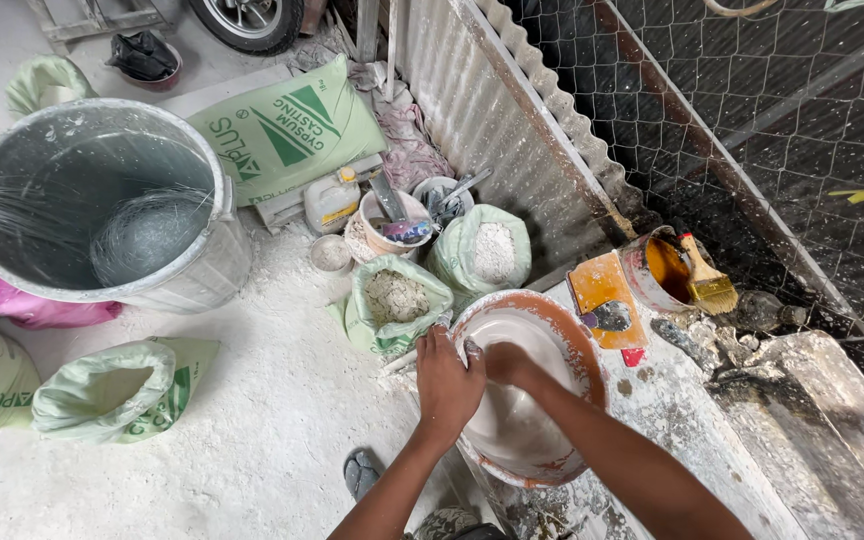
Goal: The person applies a white plaster slurry by hand onto long decorative plaster moldings laid on a workbench, rubbing the coating along the surfaces and edges. They then mix slurry in a bucket by hand and pour it along a molding, and briefly handle hanging decorative ceiling medallions.
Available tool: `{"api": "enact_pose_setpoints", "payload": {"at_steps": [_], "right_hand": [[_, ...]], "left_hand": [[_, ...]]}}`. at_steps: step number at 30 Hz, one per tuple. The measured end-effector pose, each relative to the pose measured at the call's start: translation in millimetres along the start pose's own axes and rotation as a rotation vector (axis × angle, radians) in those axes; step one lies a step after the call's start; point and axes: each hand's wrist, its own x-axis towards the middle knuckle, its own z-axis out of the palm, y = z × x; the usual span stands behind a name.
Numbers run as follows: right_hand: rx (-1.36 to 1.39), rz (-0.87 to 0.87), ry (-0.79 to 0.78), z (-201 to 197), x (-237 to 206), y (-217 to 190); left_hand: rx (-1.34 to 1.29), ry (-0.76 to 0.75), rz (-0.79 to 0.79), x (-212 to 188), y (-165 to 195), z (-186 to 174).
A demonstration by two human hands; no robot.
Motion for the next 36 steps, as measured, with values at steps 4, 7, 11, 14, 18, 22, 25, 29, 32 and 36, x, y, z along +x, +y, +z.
{"api": "enact_pose_setpoints", "payload": {"at_steps": [4, 7, 11, 14, 18, 22, 25, 29, 32, 36], "right_hand": [[0.318, -0.229, 0.083, 42.4, -27.8, -29.6], [-0.14, -0.44, -0.247, 41.4, -35.6, -14.7], [-0.61, -0.718, -0.538, 25.0, -27.7, 17.5], [-0.709, -0.857, -0.452, -4.0, 16.6, 24.1], [-0.594, -0.521, -0.444, -42.7, 12.8, 46.4], [-0.249, -0.513, -0.026, -15.5, -51.2, 58.0], [-0.016, -0.174, -0.001, 35.3, -70.6, 35.4], [0.139, 0.024, -0.1, 47.3, -32.7, 11.1], [0.142, 0.025, -0.034, 45.1, -17.9, -19.9], [-0.091, -0.067, -0.248, 41.5, -25.5, -29.0]], "left_hand": [[0.029, 0.077, 0.09, 0.8, -2.4, 0.3], [0.003, 0.047, 0.034, 5.5, 0.6, -3.0], [-0.016, 0.002, -0.006, 5.3, 2.5, -7.4], [0.008, -0.011, -0.02, 4.9, -1.7, -5.7], [0.056, 0.058, 0.075, 4.7, -8.4, -0.3], [0.024, 0.049, 0.03, 5.3, -6.8, 1.1], [0.009, -0.011, -0.035, 4.8, -3.2, -1.5], [0.004, 0.002, -0.013, 6.7, -1.2, -3.4], [0.019, 0.05, 0.059, 7.4, -2.1, -3.9], [0.034, 0.05, 0.047, 7.5, -0.4, -5.7]]}}
